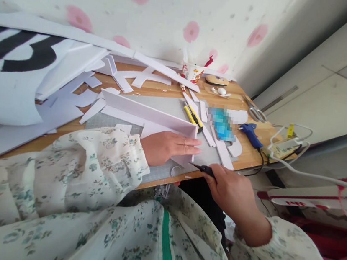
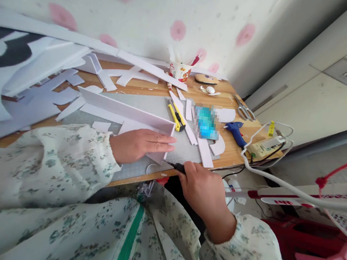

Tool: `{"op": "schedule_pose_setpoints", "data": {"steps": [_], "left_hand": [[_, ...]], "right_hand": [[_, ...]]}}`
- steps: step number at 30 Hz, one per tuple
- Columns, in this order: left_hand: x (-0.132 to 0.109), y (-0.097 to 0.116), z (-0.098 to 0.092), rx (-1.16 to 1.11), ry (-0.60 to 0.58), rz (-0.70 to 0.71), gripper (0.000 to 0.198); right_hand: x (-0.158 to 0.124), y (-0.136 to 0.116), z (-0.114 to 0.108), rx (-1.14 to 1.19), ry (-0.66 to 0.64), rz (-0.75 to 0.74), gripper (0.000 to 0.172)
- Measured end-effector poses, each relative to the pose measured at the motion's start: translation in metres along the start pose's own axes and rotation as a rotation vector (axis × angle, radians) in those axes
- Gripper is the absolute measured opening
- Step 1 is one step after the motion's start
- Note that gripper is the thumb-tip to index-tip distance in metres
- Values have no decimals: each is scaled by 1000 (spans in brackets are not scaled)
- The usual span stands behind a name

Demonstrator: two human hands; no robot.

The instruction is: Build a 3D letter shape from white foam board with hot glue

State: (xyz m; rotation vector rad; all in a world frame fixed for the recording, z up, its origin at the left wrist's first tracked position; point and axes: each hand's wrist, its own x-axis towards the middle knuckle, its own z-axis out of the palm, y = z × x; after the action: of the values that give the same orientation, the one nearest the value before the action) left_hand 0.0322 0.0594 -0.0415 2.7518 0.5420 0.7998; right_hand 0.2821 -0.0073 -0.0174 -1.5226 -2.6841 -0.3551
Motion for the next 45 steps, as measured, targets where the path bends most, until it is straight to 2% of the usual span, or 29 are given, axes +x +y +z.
{"op": "schedule_pose_setpoints", "data": {"steps": [10,14,17,24,30,37,43,45], "left_hand": [[0,-1,1,-16,-12,-5,53],[0,-1,1,-20,-22,-6,57],[0,-1,0,-30,-18,-11,58],[-1,-2,3,-20,10,-5,55],[-3,-6,9,-6,23,-2,58],[-3,-5,7,-7,29,6,56],[-4,-6,8,-12,30,9,58],[-4,-6,8,-16,27,8,57]], "right_hand": [[-1,-5,8,-76,-110,-3,30],[-4,-4,9,2,-44,-13,31],[-3,-4,7,-25,14,-2,34],[-3,-7,11,-54,-60,-4,27],[-4,-4,9,-30,60,2,35],[-4,-9,12,-62,-68,10,26],[-5,-7,11,-54,16,8,33],[-5,-8,11,-65,2,13,32]]}}
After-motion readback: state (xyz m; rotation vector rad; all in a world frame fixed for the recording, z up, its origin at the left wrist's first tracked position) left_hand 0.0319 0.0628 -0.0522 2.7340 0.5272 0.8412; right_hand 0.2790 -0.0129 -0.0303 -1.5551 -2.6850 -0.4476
